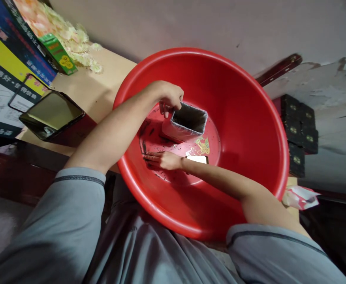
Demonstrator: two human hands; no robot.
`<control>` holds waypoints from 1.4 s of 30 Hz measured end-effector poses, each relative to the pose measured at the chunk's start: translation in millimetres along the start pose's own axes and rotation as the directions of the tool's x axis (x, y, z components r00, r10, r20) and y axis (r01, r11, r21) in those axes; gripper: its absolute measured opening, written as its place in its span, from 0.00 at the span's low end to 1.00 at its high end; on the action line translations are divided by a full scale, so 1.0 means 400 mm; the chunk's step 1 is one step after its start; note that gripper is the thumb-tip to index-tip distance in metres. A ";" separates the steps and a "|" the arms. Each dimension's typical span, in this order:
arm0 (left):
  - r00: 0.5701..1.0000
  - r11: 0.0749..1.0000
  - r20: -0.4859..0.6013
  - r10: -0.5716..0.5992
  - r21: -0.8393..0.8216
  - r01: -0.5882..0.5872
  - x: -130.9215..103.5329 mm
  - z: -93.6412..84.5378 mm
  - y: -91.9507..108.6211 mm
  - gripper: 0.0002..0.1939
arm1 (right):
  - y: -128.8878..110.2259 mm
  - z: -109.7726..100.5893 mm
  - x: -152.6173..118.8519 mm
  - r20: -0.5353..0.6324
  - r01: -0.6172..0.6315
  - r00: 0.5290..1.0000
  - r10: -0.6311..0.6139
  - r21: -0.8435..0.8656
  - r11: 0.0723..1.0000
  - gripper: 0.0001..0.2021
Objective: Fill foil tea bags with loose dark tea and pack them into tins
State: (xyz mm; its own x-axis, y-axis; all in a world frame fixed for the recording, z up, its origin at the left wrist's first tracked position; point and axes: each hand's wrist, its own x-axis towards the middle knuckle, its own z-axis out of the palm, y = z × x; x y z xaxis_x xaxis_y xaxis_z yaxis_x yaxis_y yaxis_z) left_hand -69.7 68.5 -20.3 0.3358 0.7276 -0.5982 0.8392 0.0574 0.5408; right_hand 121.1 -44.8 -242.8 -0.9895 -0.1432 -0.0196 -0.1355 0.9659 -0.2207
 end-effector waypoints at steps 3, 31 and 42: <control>1.000 1.000 0.005 0.003 0.001 -0.003 0.000 0.000 -0.001 0.34 | 0.002 -0.006 -0.005 -0.022 0.063 0.998 -0.063 -0.009 0.998 0.17; 0.997 0.997 0.053 0.062 -0.051 -0.059 0.014 -0.003 -0.010 0.35 | 0.066 -0.589 -0.130 -0.552 -0.655 0.412 0.725 0.373 0.657 0.06; 0.998 0.997 0.056 0.018 -0.070 -0.014 0.000 -0.001 0.001 0.34 | 0.076 -0.557 -0.130 -0.583 -0.638 0.517 0.627 0.225 0.736 0.10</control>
State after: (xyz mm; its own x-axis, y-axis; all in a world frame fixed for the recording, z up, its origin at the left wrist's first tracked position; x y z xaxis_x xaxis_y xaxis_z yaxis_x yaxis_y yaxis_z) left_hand -69.7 68.9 -19.8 0.3743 0.6892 -0.6205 0.8023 0.0949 0.5894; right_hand 157.0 39.9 -31.1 -0.6263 0.6568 0.4200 0.5431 0.7541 -0.3694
